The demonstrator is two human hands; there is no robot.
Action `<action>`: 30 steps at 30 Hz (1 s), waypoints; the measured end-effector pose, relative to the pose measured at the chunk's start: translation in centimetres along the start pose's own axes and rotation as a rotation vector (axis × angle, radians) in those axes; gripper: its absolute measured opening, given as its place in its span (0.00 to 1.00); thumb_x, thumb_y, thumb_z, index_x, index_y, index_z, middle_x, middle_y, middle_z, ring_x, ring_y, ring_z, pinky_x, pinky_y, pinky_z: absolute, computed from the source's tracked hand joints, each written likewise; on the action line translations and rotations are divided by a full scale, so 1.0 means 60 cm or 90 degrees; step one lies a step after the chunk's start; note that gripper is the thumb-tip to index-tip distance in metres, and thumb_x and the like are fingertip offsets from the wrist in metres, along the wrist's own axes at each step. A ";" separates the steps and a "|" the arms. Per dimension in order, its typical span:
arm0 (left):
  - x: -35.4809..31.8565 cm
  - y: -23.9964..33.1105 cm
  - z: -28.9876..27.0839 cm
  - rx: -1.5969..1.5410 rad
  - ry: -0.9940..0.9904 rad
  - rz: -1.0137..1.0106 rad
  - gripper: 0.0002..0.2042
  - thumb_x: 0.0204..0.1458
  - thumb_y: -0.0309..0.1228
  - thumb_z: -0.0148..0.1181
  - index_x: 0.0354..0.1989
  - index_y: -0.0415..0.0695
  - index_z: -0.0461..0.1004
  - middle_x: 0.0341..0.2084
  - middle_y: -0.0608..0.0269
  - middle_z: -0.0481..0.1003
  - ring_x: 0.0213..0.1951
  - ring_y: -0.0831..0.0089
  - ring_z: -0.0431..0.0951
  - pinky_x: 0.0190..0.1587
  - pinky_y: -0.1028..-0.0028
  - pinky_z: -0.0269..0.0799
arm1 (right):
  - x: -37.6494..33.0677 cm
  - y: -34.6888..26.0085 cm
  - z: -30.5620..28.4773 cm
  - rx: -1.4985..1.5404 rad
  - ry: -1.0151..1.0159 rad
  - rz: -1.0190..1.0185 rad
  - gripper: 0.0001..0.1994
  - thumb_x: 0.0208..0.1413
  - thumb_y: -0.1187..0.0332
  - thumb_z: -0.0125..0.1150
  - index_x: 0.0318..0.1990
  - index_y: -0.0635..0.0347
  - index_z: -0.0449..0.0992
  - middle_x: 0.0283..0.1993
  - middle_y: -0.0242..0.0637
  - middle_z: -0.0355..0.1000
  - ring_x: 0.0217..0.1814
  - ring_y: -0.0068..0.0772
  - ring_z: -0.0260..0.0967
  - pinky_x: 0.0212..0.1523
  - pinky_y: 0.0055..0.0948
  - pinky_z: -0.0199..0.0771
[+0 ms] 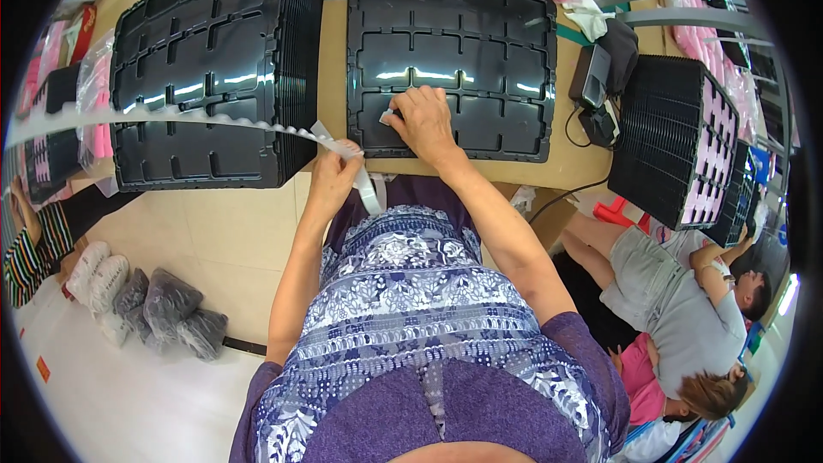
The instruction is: The person places pink foam inserts into black trays, stacks the trays, and peels adhesive pieces from a strip to apply them onto the trays by hand.
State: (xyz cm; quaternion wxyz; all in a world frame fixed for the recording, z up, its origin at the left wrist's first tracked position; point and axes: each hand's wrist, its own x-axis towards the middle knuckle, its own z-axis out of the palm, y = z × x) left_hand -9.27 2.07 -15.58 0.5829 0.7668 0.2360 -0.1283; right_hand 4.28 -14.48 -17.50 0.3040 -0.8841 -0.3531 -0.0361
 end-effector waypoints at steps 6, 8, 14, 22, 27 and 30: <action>0.030 -0.001 0.020 -0.040 0.045 -0.055 0.04 0.54 0.26 0.55 0.34 0.39 0.72 0.27 0.68 0.75 0.30 0.83 0.72 0.33 0.79 0.66 | 0.007 0.012 0.007 -0.029 -0.002 -0.051 0.05 0.42 0.69 0.67 0.25 0.55 0.76 0.26 0.32 0.69 0.34 0.35 0.65 0.41 0.34 0.61; 0.029 -0.005 0.022 -0.011 0.044 -0.032 0.04 0.54 0.27 0.55 0.33 0.39 0.73 0.26 0.70 0.73 0.30 0.82 0.70 0.33 0.78 0.65 | 0.009 0.007 0.012 -0.064 0.001 -0.070 0.04 0.43 0.70 0.65 0.25 0.56 0.75 0.25 0.33 0.69 0.33 0.35 0.65 0.41 0.34 0.60; 0.038 -0.031 0.026 -0.026 0.052 -0.039 0.04 0.52 0.26 0.56 0.31 0.39 0.72 0.24 0.71 0.70 0.28 0.84 0.68 0.30 0.78 0.63 | 0.013 0.008 0.013 -0.156 -0.064 -0.230 0.02 0.43 0.72 0.57 0.23 0.56 0.72 0.23 0.35 0.66 0.31 0.35 0.64 0.38 0.34 0.60; 0.029 0.010 0.024 -0.012 0.063 -0.041 0.04 0.51 0.27 0.58 0.29 0.40 0.72 0.19 0.73 0.69 0.23 0.84 0.67 0.25 0.78 0.61 | 0.015 -0.008 0.025 -0.170 -0.066 -0.121 0.02 0.42 0.72 0.58 0.23 0.57 0.72 0.23 0.36 0.66 0.31 0.35 0.65 0.37 0.35 0.60; 0.025 0.018 0.026 0.023 0.075 -0.028 0.04 0.50 0.28 0.59 0.29 0.41 0.72 0.19 0.73 0.68 0.23 0.84 0.67 0.25 0.78 0.62 | -0.003 -0.033 0.028 -0.188 -0.078 -0.146 0.04 0.42 0.71 0.58 0.21 0.56 0.70 0.24 0.35 0.67 0.29 0.35 0.64 0.36 0.33 0.60; 0.032 0.001 0.035 0.013 0.068 -0.038 0.04 0.50 0.26 0.59 0.30 0.40 0.72 0.20 0.73 0.69 0.25 0.84 0.68 0.27 0.78 0.63 | -0.025 -0.010 0.013 -0.036 -0.097 -0.229 0.03 0.42 0.73 0.59 0.23 0.56 0.70 0.25 0.35 0.68 0.28 0.38 0.65 0.34 0.33 0.64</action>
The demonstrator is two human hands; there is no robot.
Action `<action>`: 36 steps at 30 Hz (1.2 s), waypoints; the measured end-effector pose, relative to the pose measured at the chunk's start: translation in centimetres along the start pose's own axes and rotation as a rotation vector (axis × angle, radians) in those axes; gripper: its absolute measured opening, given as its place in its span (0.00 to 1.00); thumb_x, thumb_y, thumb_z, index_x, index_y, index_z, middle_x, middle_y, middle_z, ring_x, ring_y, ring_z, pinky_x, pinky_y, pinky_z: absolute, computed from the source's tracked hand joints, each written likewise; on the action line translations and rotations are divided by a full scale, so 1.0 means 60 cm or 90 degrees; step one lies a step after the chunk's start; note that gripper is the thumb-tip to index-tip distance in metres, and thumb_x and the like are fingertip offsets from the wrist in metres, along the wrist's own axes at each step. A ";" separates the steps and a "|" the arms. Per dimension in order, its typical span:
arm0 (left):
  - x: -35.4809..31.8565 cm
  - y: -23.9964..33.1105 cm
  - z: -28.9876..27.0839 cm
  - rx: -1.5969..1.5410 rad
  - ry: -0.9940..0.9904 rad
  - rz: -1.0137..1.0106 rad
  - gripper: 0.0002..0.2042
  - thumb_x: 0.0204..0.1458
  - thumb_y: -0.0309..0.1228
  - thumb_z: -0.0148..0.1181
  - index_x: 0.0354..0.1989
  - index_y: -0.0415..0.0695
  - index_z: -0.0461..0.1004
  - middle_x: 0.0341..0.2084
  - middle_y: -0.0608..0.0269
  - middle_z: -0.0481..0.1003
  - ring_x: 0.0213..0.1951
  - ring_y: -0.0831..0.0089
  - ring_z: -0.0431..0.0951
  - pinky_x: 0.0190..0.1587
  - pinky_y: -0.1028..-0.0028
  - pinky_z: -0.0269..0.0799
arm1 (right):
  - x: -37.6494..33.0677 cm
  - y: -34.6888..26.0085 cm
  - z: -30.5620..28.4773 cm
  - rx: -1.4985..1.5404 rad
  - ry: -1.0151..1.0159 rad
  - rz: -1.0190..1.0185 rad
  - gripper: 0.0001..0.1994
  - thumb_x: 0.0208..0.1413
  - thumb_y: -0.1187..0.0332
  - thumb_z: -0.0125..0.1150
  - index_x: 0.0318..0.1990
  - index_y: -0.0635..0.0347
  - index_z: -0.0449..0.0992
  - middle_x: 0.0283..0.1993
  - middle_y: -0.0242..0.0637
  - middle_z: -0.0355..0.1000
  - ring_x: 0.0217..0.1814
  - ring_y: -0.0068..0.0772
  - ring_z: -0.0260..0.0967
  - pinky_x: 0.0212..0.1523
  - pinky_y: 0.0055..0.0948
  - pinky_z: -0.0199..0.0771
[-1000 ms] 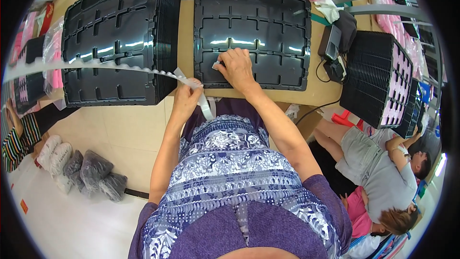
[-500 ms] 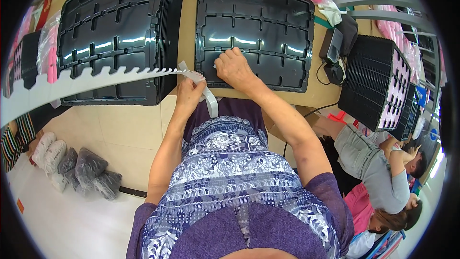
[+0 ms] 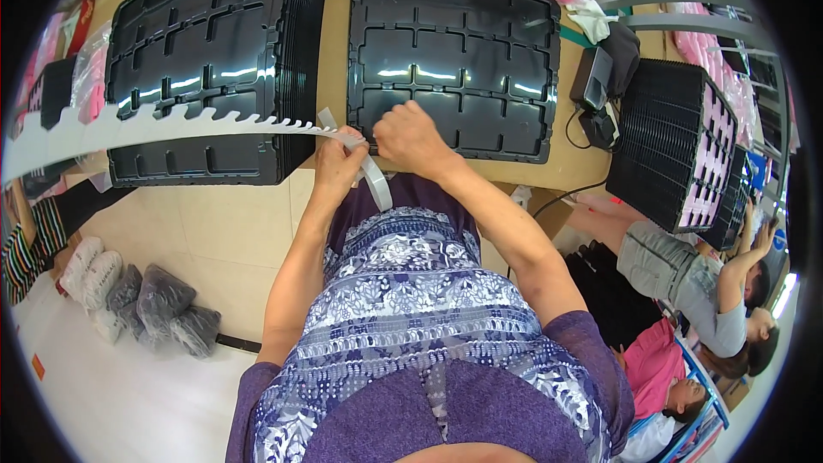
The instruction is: The person places pink foam inserts into black trays, stacks the trays, and peels adhesive pieces from a strip to apply them onto the trays by hand.
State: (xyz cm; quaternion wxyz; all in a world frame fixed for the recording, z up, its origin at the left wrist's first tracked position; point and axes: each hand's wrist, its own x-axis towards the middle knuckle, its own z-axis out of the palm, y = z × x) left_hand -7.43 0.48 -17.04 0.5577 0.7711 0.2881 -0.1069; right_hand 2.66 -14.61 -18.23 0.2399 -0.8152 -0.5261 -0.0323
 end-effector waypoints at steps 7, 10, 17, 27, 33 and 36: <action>-0.080 -0.032 -0.065 -0.110 0.045 0.023 0.08 0.53 0.25 0.59 0.39 0.37 0.72 0.31 0.67 0.73 0.32 0.80 0.72 0.35 0.77 0.69 | -0.215 0.030 -0.208 0.250 0.221 0.673 0.03 0.61 0.72 0.57 0.37 0.60 0.72 0.32 0.28 0.71 0.31 0.15 0.65 0.32 0.19 0.68; -0.129 -0.062 -0.093 -0.131 0.091 -0.035 0.08 0.56 0.25 0.57 0.41 0.35 0.71 0.31 0.65 0.73 0.34 0.78 0.73 0.38 0.75 0.70 | -0.430 0.026 -0.251 0.047 0.292 0.818 0.06 0.60 0.74 0.56 0.43 0.62 0.73 0.34 0.33 0.72 0.33 0.23 0.68 0.35 0.24 0.71; -0.175 -0.057 -0.144 0.284 0.211 -0.029 0.13 0.52 0.29 0.62 0.41 0.34 0.71 0.30 0.53 0.76 0.34 0.62 0.77 0.40 0.66 0.72 | -0.621 0.016 -0.262 -0.352 -0.060 0.758 0.08 0.57 0.73 0.55 0.42 0.64 0.76 0.41 0.47 0.76 0.43 0.49 0.75 0.44 0.39 0.74; -0.079 0.280 0.017 0.256 -0.306 0.337 0.09 0.52 0.33 0.61 0.35 0.39 0.73 0.28 0.49 0.77 0.34 0.50 0.77 0.37 0.58 0.72 | 0.007 0.309 -0.278 -0.066 0.327 0.291 0.04 0.52 0.73 0.61 0.36 0.60 0.77 0.33 0.40 0.74 0.37 0.41 0.73 0.40 0.34 0.71; -0.001 0.356 0.079 0.163 -0.259 0.462 0.09 0.52 0.28 0.61 0.39 0.38 0.73 0.27 0.55 0.76 0.32 0.60 0.78 0.36 0.65 0.74 | 0.129 0.460 -0.236 -0.303 0.209 0.179 0.05 0.47 0.69 0.65 0.33 0.56 0.77 0.30 0.36 0.72 0.40 0.39 0.71 0.49 0.39 0.65; 0.042 0.352 0.066 0.125 -0.281 0.357 0.09 0.52 0.26 0.62 0.40 0.36 0.74 0.27 0.54 0.77 0.28 0.67 0.79 0.33 0.70 0.74 | 0.130 0.488 -0.243 -0.281 0.101 0.190 0.06 0.49 0.66 0.63 0.33 0.55 0.77 0.31 0.36 0.73 0.41 0.39 0.71 0.48 0.38 0.66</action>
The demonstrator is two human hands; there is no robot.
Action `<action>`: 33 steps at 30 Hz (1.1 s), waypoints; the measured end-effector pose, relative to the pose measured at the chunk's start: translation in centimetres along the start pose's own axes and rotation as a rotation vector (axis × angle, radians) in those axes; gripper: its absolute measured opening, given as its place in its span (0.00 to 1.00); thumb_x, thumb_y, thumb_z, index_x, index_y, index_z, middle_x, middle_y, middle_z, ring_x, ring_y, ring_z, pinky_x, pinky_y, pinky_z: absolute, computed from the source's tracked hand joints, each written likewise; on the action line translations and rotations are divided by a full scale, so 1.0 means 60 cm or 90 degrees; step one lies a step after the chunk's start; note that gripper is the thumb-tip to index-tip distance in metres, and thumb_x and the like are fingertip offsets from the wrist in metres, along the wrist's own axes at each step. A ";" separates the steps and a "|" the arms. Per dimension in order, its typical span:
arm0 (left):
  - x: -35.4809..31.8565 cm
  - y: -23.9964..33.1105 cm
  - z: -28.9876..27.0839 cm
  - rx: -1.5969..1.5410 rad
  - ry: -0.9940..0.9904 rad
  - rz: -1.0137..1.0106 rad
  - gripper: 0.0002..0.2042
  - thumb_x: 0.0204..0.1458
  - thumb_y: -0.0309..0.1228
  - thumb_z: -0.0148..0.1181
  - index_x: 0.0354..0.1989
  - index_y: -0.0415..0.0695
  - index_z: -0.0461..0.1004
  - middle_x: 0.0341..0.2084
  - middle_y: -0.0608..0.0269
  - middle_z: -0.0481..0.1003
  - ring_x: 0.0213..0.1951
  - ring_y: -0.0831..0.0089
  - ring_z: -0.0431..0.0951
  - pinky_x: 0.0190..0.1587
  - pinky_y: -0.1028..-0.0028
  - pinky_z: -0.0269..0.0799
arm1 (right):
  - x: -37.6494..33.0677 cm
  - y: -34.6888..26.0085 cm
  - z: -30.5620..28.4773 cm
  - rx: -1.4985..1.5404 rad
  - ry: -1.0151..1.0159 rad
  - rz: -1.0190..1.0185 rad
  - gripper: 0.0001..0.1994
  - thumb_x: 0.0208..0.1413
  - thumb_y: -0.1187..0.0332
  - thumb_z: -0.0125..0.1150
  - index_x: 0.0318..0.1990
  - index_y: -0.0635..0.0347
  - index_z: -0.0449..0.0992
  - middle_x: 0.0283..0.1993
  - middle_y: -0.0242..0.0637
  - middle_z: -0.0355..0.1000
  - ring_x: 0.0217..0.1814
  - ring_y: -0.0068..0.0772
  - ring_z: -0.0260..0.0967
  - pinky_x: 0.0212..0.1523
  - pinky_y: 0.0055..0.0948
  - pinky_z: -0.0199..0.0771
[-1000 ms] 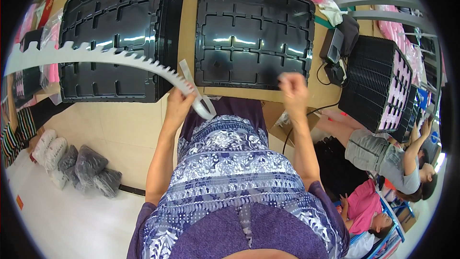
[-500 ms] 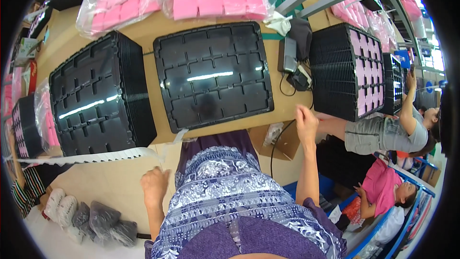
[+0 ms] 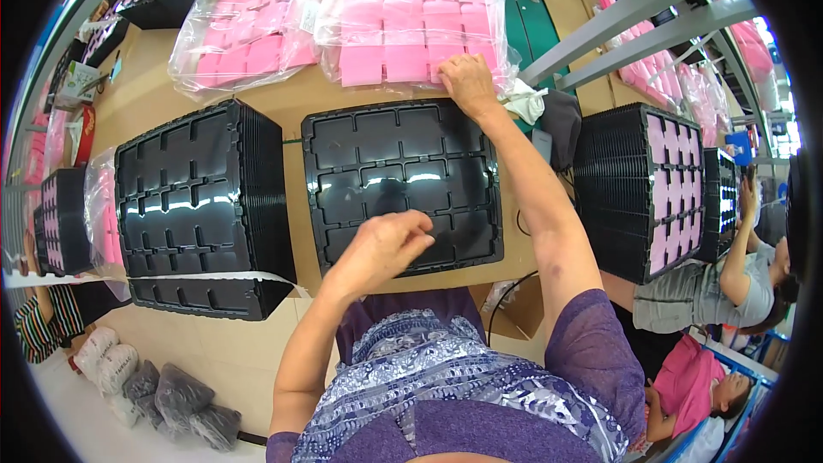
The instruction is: The person places pink foam inserts into black trays, stacks the trays, and peels adhesive pieces from a strip to apply them onto the trays by hand.
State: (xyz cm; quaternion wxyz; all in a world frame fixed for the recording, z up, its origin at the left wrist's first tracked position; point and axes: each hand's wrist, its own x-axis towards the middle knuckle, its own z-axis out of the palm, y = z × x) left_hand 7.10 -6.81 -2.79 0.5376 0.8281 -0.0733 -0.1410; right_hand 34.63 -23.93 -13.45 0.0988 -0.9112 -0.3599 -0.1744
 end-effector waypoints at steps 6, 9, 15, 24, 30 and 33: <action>0.100 -0.045 -0.057 -0.049 0.114 -0.028 0.08 0.53 0.27 0.60 0.38 0.36 0.75 0.23 0.56 0.78 0.29 0.74 0.79 0.33 0.72 0.73 | 0.048 -0.020 0.012 0.231 -0.027 0.094 0.09 0.50 0.60 0.63 0.33 0.54 0.77 0.32 0.35 0.74 0.43 0.39 0.73 0.44 0.38 0.70; 0.157 -0.084 -0.084 -0.131 0.193 -0.044 0.07 0.55 0.26 0.58 0.38 0.36 0.76 0.24 0.63 0.79 0.31 0.80 0.78 0.36 0.78 0.72 | 0.054 -0.016 0.037 0.129 0.015 -0.032 0.10 0.51 0.59 0.63 0.33 0.54 0.77 0.34 0.36 0.75 0.42 0.39 0.74 0.44 0.39 0.71; 0.208 -0.136 -0.122 -0.253 0.245 -0.138 0.08 0.58 0.27 0.54 0.40 0.37 0.75 0.28 0.62 0.78 0.32 0.79 0.77 0.37 0.78 0.73 | 0.067 0.020 0.044 0.209 -0.032 -0.050 0.08 0.51 0.63 0.63 0.34 0.58 0.77 0.34 0.37 0.76 0.39 0.40 0.74 0.41 0.38 0.72; 0.258 -0.135 -0.117 -0.464 0.185 -0.184 0.22 0.62 0.45 0.53 0.48 0.34 0.69 0.39 0.53 0.77 0.37 0.70 0.79 0.41 0.73 0.77 | 0.134 0.061 -0.003 0.590 -0.164 0.169 0.09 0.55 0.66 0.61 0.29 0.63 0.78 0.25 0.34 0.74 0.28 0.25 0.68 0.34 0.28 0.68; 0.313 -0.121 -0.142 -0.907 0.153 -0.196 0.45 0.54 0.68 0.43 0.53 0.27 0.61 0.47 0.41 0.72 0.49 0.53 0.76 0.52 0.55 0.75 | 0.151 0.065 -0.059 0.731 -0.255 0.161 0.10 0.57 0.65 0.61 0.28 0.63 0.77 0.24 0.24 0.68 0.29 0.16 0.61 0.32 0.24 0.65; 0.363 -0.144 -0.156 -0.926 0.266 -0.229 0.32 0.55 0.55 0.56 0.50 0.33 0.66 0.39 0.49 0.74 0.41 0.57 0.76 0.45 0.58 0.76 | 0.137 0.063 -0.065 0.691 -0.259 0.121 0.10 0.57 0.65 0.60 0.29 0.62 0.77 0.24 0.25 0.69 0.28 0.19 0.62 0.31 0.26 0.65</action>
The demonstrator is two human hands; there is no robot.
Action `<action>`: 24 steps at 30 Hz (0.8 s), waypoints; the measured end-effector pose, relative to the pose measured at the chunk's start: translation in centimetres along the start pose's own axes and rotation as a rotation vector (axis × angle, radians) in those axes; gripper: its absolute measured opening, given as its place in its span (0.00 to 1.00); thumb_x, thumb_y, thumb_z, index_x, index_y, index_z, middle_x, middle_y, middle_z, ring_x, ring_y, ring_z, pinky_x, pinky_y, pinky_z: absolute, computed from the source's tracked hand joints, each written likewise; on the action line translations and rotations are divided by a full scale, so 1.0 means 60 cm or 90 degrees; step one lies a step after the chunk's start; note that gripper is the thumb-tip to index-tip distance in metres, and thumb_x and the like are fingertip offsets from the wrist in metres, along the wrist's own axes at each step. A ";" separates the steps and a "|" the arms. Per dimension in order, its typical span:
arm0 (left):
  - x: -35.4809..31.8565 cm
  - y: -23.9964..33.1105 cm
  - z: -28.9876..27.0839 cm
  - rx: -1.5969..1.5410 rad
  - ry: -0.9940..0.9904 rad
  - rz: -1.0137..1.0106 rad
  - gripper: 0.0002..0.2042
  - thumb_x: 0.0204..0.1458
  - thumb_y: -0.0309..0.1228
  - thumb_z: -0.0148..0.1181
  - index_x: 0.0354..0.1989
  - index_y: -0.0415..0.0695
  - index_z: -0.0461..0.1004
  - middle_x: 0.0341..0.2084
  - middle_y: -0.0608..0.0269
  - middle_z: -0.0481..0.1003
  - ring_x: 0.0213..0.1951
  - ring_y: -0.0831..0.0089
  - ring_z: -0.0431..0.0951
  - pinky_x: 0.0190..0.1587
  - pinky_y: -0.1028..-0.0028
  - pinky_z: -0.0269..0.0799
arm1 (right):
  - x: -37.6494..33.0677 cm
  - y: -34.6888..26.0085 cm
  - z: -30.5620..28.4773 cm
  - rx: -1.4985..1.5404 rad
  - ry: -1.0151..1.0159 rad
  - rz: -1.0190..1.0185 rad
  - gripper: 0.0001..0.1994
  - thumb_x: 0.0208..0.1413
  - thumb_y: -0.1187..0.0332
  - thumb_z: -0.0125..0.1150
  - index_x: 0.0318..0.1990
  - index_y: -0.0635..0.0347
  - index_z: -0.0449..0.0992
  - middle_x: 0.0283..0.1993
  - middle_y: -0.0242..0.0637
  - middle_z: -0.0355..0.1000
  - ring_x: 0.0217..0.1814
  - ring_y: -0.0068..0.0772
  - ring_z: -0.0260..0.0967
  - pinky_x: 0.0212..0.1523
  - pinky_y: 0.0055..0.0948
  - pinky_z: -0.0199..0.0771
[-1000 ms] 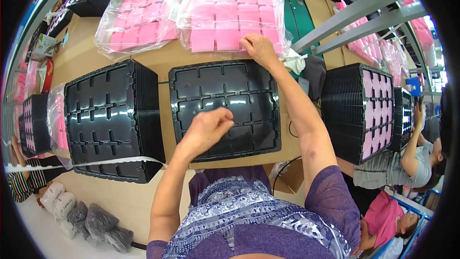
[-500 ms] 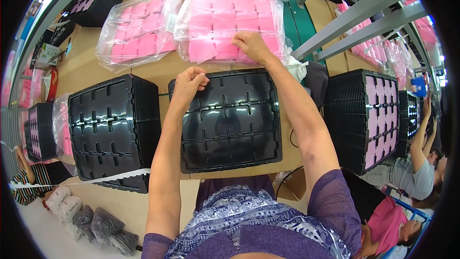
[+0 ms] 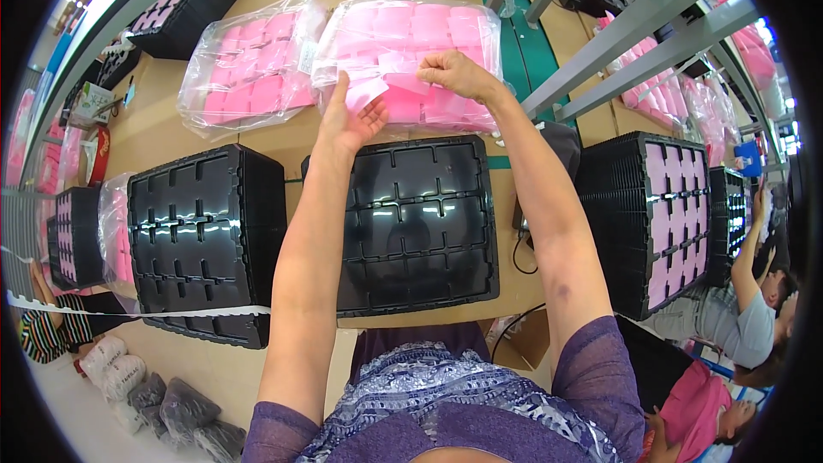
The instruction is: The person places pink foam inserts into black trays, stacks the trays, and peels adhesive pieces from a strip to apply them onto the trays by hand.
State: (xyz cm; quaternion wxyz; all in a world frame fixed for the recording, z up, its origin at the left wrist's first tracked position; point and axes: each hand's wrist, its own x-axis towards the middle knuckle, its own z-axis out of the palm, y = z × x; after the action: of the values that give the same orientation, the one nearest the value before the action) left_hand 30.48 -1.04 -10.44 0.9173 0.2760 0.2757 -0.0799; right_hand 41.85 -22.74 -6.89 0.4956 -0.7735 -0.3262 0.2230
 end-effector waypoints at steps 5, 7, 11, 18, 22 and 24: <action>0.006 0.024 0.010 -0.098 0.063 0.056 0.09 0.55 0.23 0.60 0.43 0.41 0.71 0.34 0.56 0.73 0.29 0.69 0.71 0.28 0.72 0.70 | -0.068 -0.054 0.111 -0.257 0.396 -0.141 0.11 0.59 0.65 0.57 0.28 0.62 0.72 0.22 0.34 0.65 0.26 0.25 0.61 0.31 0.30 0.64; -0.019 0.024 0.027 -0.114 0.051 0.060 0.09 0.54 0.23 0.60 0.43 0.41 0.71 0.33 0.58 0.74 0.27 0.70 0.72 0.24 0.74 0.67 | -0.117 -0.076 0.183 -0.097 0.237 -0.028 0.11 0.59 0.64 0.54 0.31 0.62 0.74 0.26 0.37 0.72 0.30 0.27 0.71 0.31 0.30 0.70; -0.075 0.026 0.011 -0.141 -0.028 0.036 0.07 0.55 0.23 0.60 0.40 0.41 0.72 0.31 0.61 0.75 0.26 0.72 0.72 0.23 0.77 0.65 | -0.131 -0.024 0.320 0.648 0.042 0.104 0.25 0.57 0.74 0.55 0.63 0.60 0.59 0.61 0.38 0.65 0.57 0.29 0.68 0.36 0.26 0.76; -0.186 0.010 -0.091 -0.294 -0.129 -0.062 0.07 0.58 0.23 0.55 0.44 0.38 0.72 0.24 0.66 0.71 0.19 0.82 0.65 0.19 0.83 0.60 | -0.165 0.041 0.277 1.128 0.280 -0.148 0.33 0.43 0.79 0.56 0.62 0.56 0.63 0.60 0.36 0.66 0.63 0.35 0.63 0.63 0.41 0.62; -0.195 0.013 -0.153 -0.294 -0.136 -0.067 0.12 0.59 0.23 0.54 0.51 0.37 0.70 0.18 0.71 0.64 0.16 0.84 0.59 0.16 0.85 0.57 | -0.222 0.028 0.254 1.186 0.286 -0.185 0.28 0.48 0.67 0.62 0.60 0.55 0.66 0.58 0.37 0.69 0.62 0.35 0.64 0.65 0.42 0.60; -0.191 0.002 -0.185 -0.218 -0.084 -0.036 0.15 0.57 0.23 0.55 0.54 0.38 0.69 0.20 0.69 0.67 0.16 0.83 0.62 0.16 0.85 0.58 | -0.259 0.032 0.250 1.149 0.342 -0.165 0.31 0.53 0.50 0.64 0.60 0.57 0.65 0.57 0.39 0.69 0.61 0.35 0.64 0.64 0.40 0.61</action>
State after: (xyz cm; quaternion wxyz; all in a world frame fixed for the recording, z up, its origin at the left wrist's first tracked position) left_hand 15.85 5.12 -11.80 0.9642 0.1023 0.2326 -0.0758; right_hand 21.70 -25.25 -14.44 0.9854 -0.0821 0.0106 0.1488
